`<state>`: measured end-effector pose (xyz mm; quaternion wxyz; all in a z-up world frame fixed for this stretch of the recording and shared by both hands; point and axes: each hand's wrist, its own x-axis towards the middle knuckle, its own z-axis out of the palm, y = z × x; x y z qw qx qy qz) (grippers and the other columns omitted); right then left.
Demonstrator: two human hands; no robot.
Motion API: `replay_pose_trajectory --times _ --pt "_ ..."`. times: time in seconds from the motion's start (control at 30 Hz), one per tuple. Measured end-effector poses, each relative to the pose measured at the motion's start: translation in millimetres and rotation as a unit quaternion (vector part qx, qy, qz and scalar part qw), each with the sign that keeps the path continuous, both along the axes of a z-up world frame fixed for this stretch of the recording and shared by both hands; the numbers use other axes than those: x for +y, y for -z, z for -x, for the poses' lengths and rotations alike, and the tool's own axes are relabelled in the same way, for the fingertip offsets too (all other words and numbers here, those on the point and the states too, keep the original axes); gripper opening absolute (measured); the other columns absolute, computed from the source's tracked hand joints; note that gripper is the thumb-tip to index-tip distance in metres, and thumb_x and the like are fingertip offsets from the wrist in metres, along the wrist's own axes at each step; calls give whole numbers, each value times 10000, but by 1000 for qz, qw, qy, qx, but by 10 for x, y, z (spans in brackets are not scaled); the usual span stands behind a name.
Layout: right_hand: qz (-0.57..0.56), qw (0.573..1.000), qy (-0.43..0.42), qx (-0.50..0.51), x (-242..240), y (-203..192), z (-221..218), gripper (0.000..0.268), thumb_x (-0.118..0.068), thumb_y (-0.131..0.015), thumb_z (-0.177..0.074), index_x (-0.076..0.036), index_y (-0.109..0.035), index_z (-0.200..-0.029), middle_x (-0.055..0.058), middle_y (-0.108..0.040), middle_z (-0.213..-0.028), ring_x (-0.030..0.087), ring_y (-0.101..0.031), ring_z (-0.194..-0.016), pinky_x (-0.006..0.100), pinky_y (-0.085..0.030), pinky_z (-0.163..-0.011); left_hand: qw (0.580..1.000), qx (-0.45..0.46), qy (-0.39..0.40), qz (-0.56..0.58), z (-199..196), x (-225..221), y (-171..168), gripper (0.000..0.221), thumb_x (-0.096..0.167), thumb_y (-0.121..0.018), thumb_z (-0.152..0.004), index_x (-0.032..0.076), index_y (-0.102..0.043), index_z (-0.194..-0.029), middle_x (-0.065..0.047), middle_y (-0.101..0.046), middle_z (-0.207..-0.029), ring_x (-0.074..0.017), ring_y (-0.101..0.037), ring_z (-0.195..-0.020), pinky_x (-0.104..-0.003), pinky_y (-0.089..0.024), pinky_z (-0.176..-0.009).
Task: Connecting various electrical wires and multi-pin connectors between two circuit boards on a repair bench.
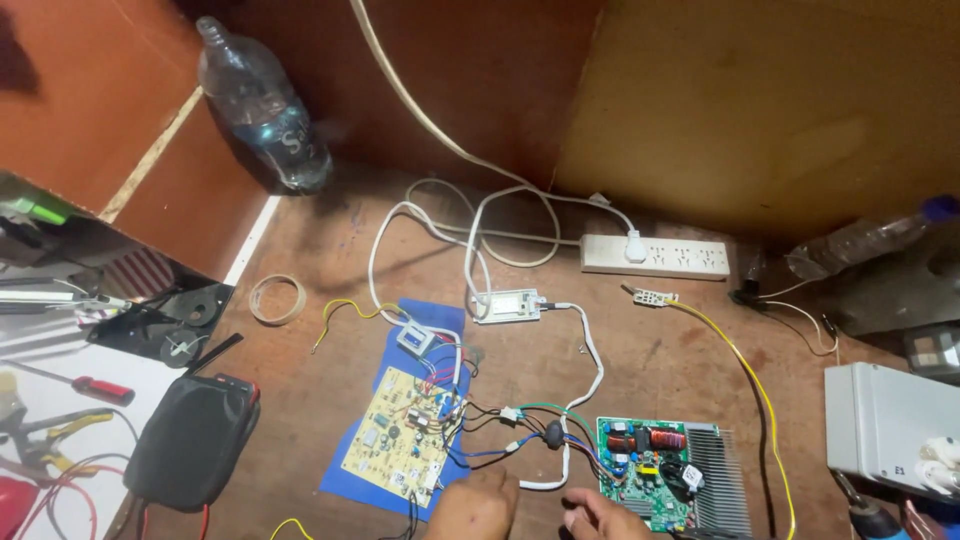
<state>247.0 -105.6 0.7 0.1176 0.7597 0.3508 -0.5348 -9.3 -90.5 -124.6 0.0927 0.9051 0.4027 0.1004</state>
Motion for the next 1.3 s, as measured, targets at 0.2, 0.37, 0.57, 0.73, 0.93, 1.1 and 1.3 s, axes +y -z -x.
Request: replay_pose_trajectory --times 0.2,0.37,0.57,0.73,0.93,1.1,1.3 --pt "-193 980 51 -14 480 -336 144 400 -471 -675 -1051 -436 -892 -1386 -76 -979 -1020 101 -869 -987 260 -592 -955 988 25 64 138 410 -129 430 166 113 -750 -984 91 -708 -1142 -139 -643 -897 -407 -677 -636 -593 -503 -407" --pt "-345 933 -57 -90 1679 -9 7 603 -475 -721 -1005 -269 -732 -1571 95 -867 -1362 342 -797 -1266 485 -586 -1108 966 -7 38 257 486 -72 -125 340 371 -792 -1078 97 -663 -1233 -159 -614 -952 -422 -660 -800 -598 -492 -490" --pt "-443 832 -309 -127 2810 485 170 978 -378 -959 -880 -188 -541 -1744 129 -573 -1774 371 -498 -1660 557 -391 -1351 940 -27 14 340 521 -7 -507 628 700 -692 -1100 98 -666 -1276 -193 -637 -1047 -453 -660 -953 -639 -517 -632" --pt "-375 818 -388 -201 3073 320 -20 573 -456 -1000 -862 -186 -750 -1301 92 -757 -1373 382 -686 -1405 558 -531 -1157 944 -47 40 326 575 6 -465 610 609 -706 -1099 79 -705 -1398 -192 -628 -1005 -469 -643 -987 -661 -514 -606" --pt "-281 892 -287 -207 2954 121 -537 658 -401 -924 -977 -138 -683 -1530 158 -675 -1515 474 -767 -1283 607 -607 -1071 944 -55 82 316 622 -20 -280 455 465 -779 -1095 44 -706 -1249 -180 -644 -946 -439 -664 -815 -613 -526 -564" --pt "-372 894 -161 -190 2465 134 -703 443 -332 -821 -1045 -178 -813 -1461 140 -795 -1456 399 -767 -1332 520 -594 -1126 925 -21 70 373 615 57 -434 524 540 -700 -1118 71 -693 -1352 -201 -645 -1037 -503 -702 -868 -672 -556 -601" --pt "-375 859 -295 -186 1935 639 -504 176 -283 -689 -1064 -227 -820 -1167 94 -797 -1239 391 -802 -1121 544 -641 -954 948 -48 46 313 641 69 -753 286 339 -697 -1017 71 -642 -1100 -214 -601 -1014 -522 -658 -874 -687 -516 -585"
